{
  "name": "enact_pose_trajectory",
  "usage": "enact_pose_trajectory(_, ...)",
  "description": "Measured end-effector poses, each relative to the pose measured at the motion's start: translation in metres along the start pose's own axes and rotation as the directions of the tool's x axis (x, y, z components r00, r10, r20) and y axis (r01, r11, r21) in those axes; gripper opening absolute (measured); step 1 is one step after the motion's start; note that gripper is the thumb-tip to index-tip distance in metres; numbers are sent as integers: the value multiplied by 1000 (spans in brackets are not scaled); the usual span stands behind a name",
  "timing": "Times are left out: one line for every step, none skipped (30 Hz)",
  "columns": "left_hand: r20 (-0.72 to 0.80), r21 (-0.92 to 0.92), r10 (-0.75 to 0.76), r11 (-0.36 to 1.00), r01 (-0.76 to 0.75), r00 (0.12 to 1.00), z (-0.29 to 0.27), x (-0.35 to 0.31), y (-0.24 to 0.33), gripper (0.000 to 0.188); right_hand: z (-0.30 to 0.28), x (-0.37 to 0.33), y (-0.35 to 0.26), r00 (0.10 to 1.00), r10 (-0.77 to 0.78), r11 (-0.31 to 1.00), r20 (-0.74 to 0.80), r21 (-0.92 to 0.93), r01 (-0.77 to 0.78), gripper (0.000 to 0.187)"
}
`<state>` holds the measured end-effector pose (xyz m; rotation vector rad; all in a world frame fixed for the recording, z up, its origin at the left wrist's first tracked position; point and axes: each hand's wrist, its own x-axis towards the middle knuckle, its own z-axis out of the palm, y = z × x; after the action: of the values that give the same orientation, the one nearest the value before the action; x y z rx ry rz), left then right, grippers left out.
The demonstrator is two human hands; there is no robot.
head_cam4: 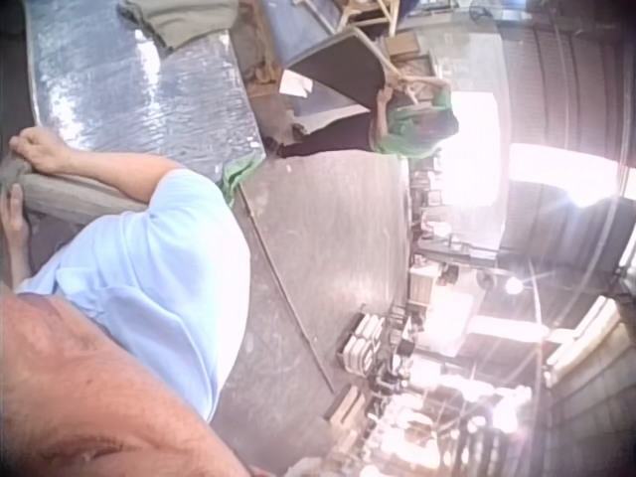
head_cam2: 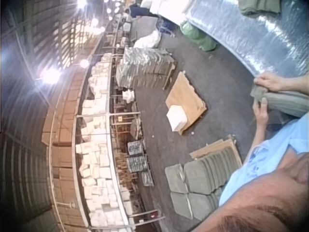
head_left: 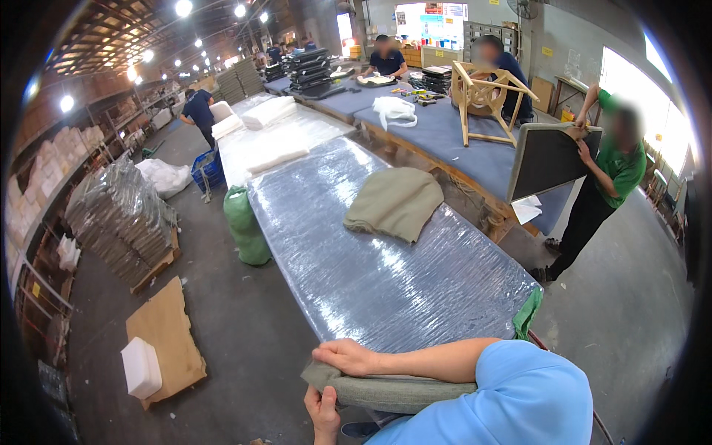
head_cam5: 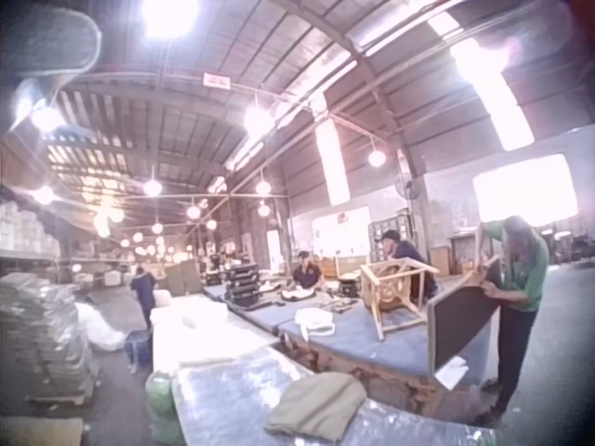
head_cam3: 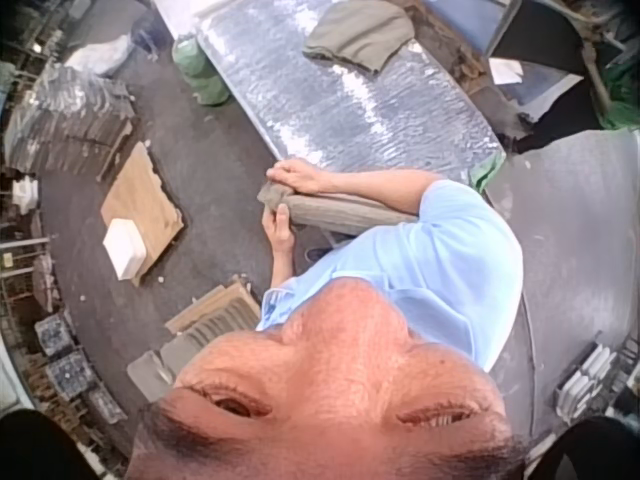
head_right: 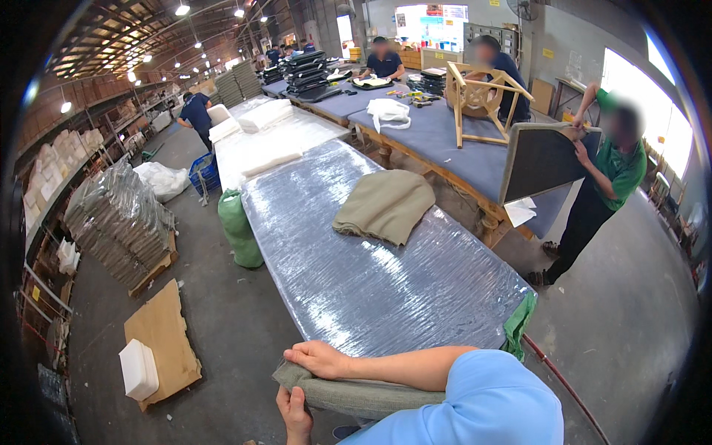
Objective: The person folds a green cushion cover on a plastic-wrapped table in a workshop. They repeatedly smooth and adjust the cover, then place it on the table. Other workers are visible in the background assembling furniture.
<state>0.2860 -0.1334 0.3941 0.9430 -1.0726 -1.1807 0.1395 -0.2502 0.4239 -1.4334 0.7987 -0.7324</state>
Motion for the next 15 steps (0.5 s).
enact_pose_trajectory(16, -15, 1, 1000, -1, 1000, 3, 3, 3, 51, -3, 2, 0, 999, -16, 1000, -31, -23, 16, 53)
enact_pose_trajectory(32, -29, 2, 1000, -1, 999, 5, 5, 4, 51, -9, 5, 0, 998, -34, 998, -61, -45, 31, 53)
enact_pose_trajectory(41, -44, -2, 999, 3, 999, 6, 7, 4, 51, -12, 8, -1, 995, -51, 997, -91, -68, 45, 54)
enact_pose_trajectory(46, -57, -3, 998, 6, 999, 7, 9, 4, 50, -12, 11, 0, 987, -102, 992, -123, -91, 91, 55)
enact_pose_trajectory(52, -70, -5, 997, 9, 999, 7, 10, 4, 50, -12, 12, 1, 991, -91, 993, -95, -77, 84, 54)
enact_pose_trajectory(42, -62, -11, 998, 14, 999, 5, 10, 0, 50, -12, 12, 2, 995, -79, 995, -67, -64, 75, 54)
enact_pose_trajectory(34, -56, -15, 998, 17, 999, 4, 10, -2, 50, -14, 13, 4, 997, -70, 996, -40, -55, 67, 54)
enact_pose_trajectory(27, -50, -18, 999, 19, 999, 3, 10, -5, 50, -18, 13, 5, 999, -50, 997, 14, -52, 51, 51)
enact_pose_trajectory(20, -58, -8, 998, 9, 1000, 3, 11, -9, 50, -25, 13, 6, 997, -31, 998, 68, -50, 34, 48)
enact_pose_trajectory(2, -59, -2, 998, 2, 1000, 3, 10, -9, 50, -27, 12, 3, 991, -9, 999, 132, -41, 15, 46)
enact_pose_trajectory(-15, -59, 4, 998, -5, 1000, 2, 9, -9, 50, -28, 10, -1, 984, 4, 995, 178, -98, 14, 45)
enact_pose_trajectory(-24, -60, -1, 998, 0, 1000, 1, 8, -9, 50, -30, 8, -4, 974, 19, 988, 224, -156, 16, 45)
enact_pose_trajectory(-23, -68, -7, 998, 5, 1000, 2, 7, -8, 50, -34, 6, -4, 966, 40, 976, 257, -218, 18, 44)
enact_pose_trajectory(-23, -76, -12, 997, 10, 1000, 4, 8, -8, 51, -34, 6, -4, 963, 23, 984, 270, -178, 26, 43)
enact_pose_trajectory(-13, -81, -15, 997, 14, 1000, 4, 8, -9, 50, -35, 7, -4, 959, 6, 990, 283, -138, 34, 43)
